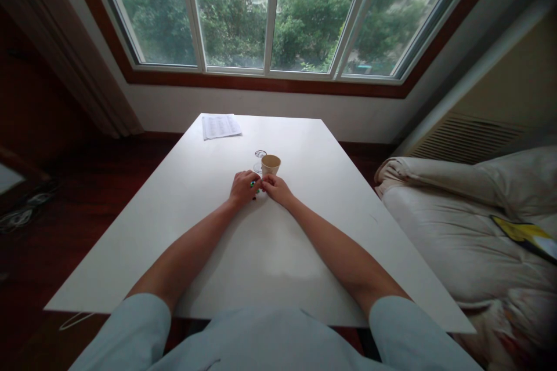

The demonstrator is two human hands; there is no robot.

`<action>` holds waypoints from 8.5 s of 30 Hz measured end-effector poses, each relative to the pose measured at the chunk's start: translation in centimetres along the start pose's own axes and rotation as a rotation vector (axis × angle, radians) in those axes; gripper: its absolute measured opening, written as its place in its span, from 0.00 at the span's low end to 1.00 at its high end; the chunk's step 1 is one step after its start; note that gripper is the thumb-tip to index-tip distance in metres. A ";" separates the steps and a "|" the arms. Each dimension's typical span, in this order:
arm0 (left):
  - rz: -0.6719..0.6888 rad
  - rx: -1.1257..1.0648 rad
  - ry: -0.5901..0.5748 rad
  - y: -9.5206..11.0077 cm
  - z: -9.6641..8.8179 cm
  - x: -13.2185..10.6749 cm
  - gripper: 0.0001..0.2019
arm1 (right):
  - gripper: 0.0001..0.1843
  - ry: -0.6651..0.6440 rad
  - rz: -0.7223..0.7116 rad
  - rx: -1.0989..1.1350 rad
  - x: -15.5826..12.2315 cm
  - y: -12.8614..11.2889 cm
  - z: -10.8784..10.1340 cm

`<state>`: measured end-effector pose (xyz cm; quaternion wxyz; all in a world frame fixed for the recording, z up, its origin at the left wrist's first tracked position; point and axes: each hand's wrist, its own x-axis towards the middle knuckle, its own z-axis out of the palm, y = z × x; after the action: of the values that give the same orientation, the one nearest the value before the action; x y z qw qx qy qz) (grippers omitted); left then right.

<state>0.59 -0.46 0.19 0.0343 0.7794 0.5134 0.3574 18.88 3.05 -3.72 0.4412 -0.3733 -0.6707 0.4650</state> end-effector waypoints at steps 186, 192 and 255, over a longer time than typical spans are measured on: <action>0.072 0.062 -0.047 1.6 -0.3 -0.3 0.07 | 0.12 0.051 -0.225 -0.379 -1.5 -2.8 -1.8; 0.084 0.042 -0.031 1.2 -0.2 -0.3 0.07 | 0.12 0.030 -0.184 -0.377 -1.5 -3.0 -1.9; 0.017 -0.013 -0.032 0.7 0.0 -0.2 0.05 | 0.09 -0.005 -0.193 -0.475 -1.3 -2.8 -1.9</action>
<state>1.14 -0.98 0.35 0.0445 0.7891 0.5040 0.3483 20.82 1.56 -1.00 0.3819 -0.3994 -0.7947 0.2512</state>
